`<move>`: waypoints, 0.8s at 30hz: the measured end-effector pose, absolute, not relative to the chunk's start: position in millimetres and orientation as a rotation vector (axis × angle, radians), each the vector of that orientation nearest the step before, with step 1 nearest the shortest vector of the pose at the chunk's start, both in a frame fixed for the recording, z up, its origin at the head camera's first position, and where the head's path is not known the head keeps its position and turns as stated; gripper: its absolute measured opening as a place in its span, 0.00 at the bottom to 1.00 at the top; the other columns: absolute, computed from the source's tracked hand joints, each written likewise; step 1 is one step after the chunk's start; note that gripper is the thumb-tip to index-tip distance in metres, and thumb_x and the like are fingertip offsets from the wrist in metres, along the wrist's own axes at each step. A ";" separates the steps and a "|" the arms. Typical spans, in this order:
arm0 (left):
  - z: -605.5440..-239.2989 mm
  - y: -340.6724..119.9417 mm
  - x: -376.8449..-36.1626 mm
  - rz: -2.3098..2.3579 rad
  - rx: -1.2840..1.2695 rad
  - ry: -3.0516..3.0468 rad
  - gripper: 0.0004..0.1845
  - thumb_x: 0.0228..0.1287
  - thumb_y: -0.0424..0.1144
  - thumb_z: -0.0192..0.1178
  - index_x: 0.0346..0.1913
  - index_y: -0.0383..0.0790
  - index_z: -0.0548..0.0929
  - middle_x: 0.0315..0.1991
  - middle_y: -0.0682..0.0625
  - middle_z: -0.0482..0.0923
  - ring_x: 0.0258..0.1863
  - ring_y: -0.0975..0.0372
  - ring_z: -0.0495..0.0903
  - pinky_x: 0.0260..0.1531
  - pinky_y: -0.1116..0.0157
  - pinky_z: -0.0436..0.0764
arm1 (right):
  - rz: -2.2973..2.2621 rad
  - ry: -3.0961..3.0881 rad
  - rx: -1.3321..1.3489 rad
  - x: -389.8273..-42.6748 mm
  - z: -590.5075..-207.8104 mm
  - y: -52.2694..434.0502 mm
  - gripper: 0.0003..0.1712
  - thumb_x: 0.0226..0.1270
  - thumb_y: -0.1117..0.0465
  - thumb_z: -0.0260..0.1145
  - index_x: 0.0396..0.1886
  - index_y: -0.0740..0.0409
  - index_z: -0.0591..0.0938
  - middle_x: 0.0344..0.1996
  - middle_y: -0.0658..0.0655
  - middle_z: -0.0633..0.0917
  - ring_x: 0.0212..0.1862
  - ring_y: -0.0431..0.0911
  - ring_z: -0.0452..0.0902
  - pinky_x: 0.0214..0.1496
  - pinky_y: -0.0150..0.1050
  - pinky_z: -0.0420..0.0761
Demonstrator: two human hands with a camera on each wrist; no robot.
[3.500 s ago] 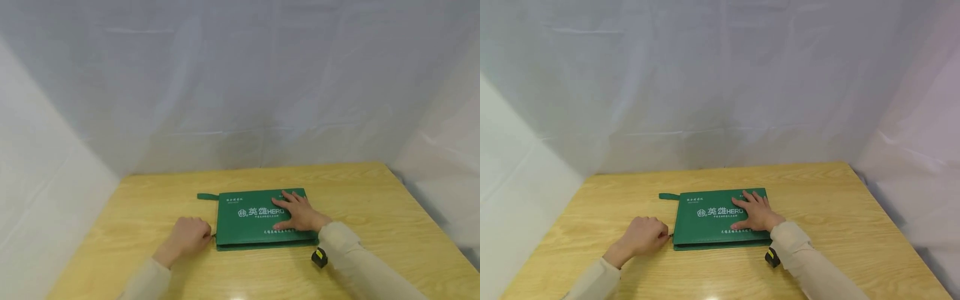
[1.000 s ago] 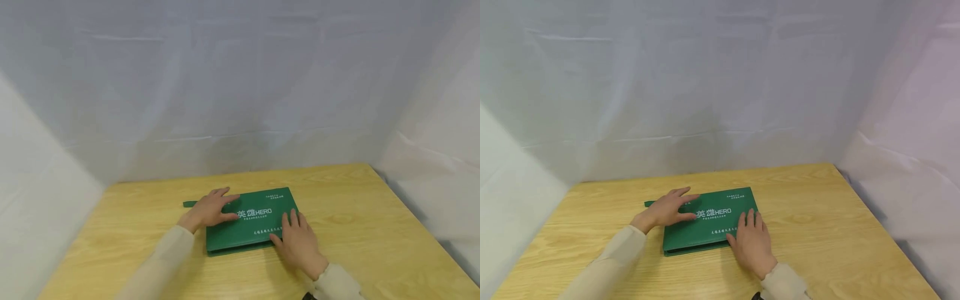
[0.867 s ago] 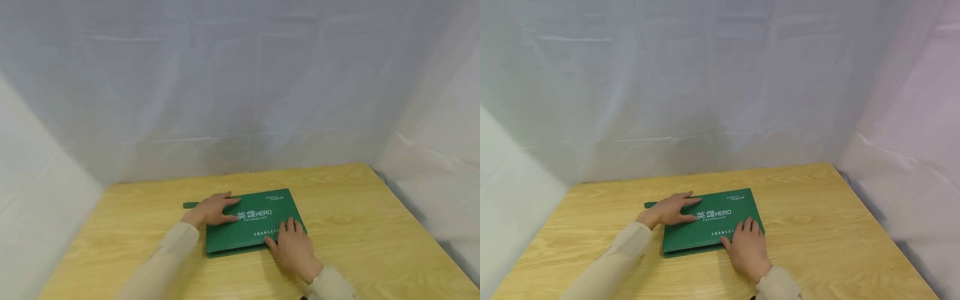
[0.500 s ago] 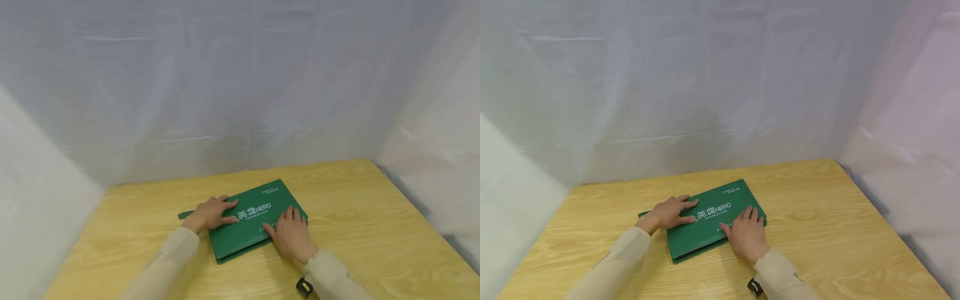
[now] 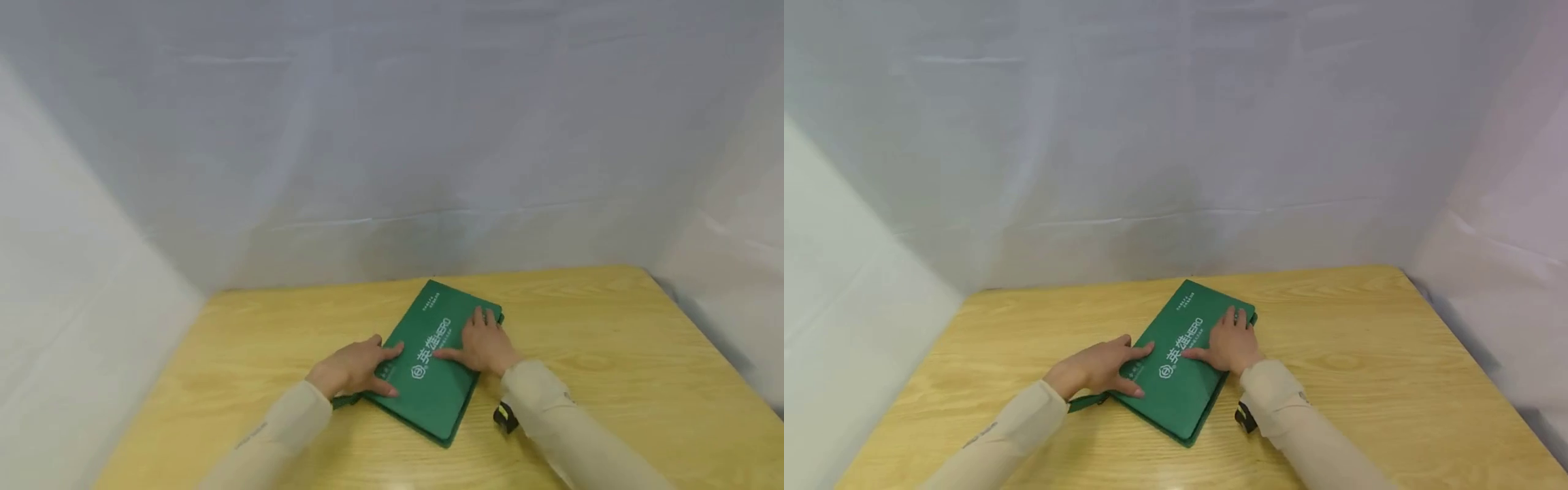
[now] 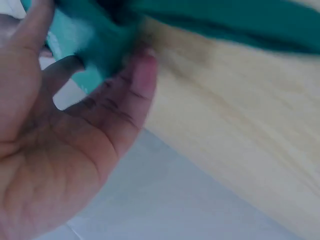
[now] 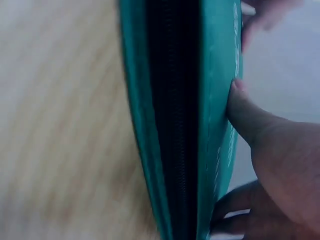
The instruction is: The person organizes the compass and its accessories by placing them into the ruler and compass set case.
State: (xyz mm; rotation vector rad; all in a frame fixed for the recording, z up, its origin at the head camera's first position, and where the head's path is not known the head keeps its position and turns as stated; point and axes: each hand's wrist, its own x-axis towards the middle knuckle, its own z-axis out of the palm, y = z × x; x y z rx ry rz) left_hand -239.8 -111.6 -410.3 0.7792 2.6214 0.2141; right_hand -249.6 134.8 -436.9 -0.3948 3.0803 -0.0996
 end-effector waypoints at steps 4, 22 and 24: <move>-411.7 -115.1 -234.7 0.241 0.812 2.576 0.48 0.52 0.61 0.65 0.74 0.49 0.58 0.63 0.37 0.67 0.58 0.49 0.72 0.57 0.54 0.70 | -0.243 2.939 -0.546 -263.6 -431.4 141.4 0.57 0.62 0.33 0.59 0.63 0.85 0.60 0.65 0.81 0.56 0.69 0.70 0.48 0.68 0.58 0.53; -418.8 -77.2 -197.3 0.146 0.918 2.714 0.50 0.51 0.67 0.60 0.70 0.35 0.64 0.52 0.39 0.78 0.47 0.54 0.80 0.44 0.61 0.79 | -0.494 2.685 -0.768 -297.7 -430.6 168.5 0.61 0.56 0.36 0.68 0.72 0.73 0.52 0.72 0.72 0.46 0.72 0.65 0.36 0.69 0.59 0.47; -418.8 -75.5 -197.4 0.161 0.918 2.714 0.51 0.51 0.67 0.60 0.70 0.35 0.64 0.52 0.39 0.78 0.47 0.54 0.80 0.44 0.61 0.79 | -0.515 2.688 -0.768 -297.1 -432.1 172.0 0.61 0.56 0.36 0.67 0.72 0.72 0.51 0.72 0.72 0.46 0.72 0.65 0.36 0.69 0.60 0.47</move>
